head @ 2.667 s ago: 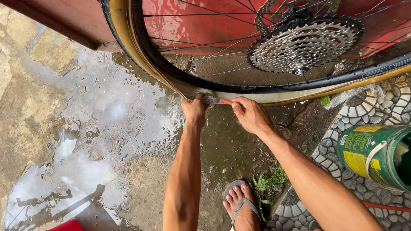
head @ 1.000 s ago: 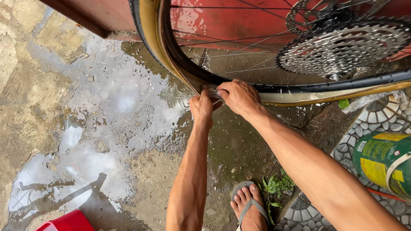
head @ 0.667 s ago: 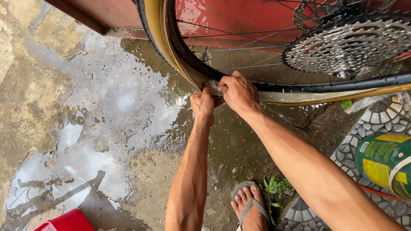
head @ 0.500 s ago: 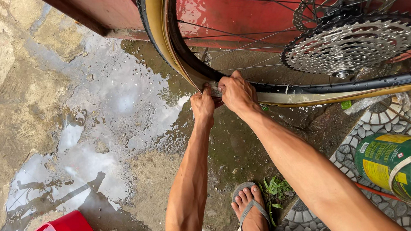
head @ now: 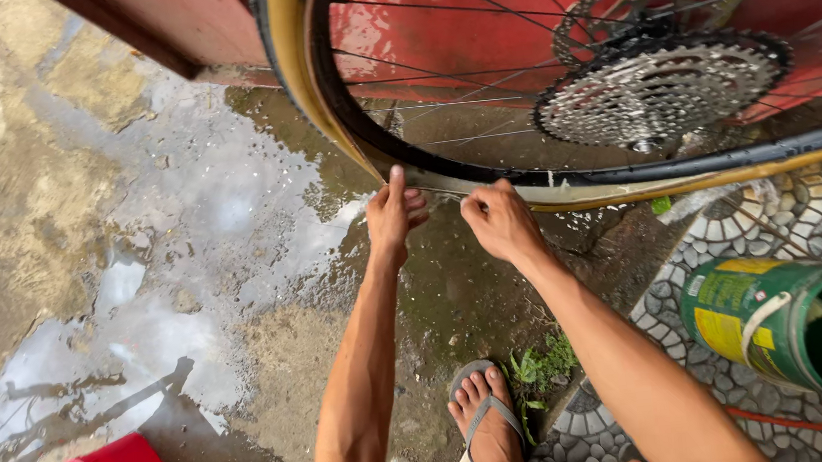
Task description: The person scrubs the cassette and spokes of a bicycle wheel with a red brush, then rinses the wheel with a hose. The person continues to rinse the tire and rim while rotating the wheel to clean different sections.
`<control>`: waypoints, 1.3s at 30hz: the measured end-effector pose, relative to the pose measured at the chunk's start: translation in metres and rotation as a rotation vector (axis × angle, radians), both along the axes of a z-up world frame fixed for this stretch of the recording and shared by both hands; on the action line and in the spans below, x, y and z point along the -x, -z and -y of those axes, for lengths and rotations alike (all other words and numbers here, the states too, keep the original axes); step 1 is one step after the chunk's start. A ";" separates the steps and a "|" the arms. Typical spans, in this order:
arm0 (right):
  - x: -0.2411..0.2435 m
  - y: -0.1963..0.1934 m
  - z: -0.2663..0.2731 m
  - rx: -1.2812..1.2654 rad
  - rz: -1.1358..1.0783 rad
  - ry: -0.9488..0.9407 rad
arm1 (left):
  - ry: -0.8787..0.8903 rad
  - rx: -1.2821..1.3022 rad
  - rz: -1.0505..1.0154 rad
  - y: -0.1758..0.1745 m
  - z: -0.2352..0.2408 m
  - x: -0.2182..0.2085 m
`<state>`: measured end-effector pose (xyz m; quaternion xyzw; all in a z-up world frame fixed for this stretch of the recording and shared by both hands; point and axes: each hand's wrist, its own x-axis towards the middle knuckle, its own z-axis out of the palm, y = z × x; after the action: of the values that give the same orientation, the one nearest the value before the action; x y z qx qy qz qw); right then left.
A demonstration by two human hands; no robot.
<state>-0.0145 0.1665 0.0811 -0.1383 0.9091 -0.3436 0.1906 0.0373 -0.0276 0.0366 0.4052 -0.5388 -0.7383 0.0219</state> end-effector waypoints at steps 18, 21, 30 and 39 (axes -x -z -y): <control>-0.069 -0.017 -0.042 0.104 0.151 0.057 | 0.225 -0.821 -0.095 -0.033 -0.132 -0.068; -0.048 -0.007 -0.065 0.182 -0.054 0.036 | 0.257 -0.677 0.044 -0.057 -0.144 -0.073; 0.050 0.035 -0.143 -0.228 -0.060 0.040 | 0.513 -0.478 -0.062 -0.037 -0.155 -0.059; 0.090 0.067 -0.128 -0.607 -0.225 -0.425 | 0.531 -0.469 -0.016 -0.031 -0.146 -0.066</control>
<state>-0.1050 0.2942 0.0139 -0.2976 0.9358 0.0055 0.1889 0.1029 0.1181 0.0678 0.2392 -0.4408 -0.8250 -0.2606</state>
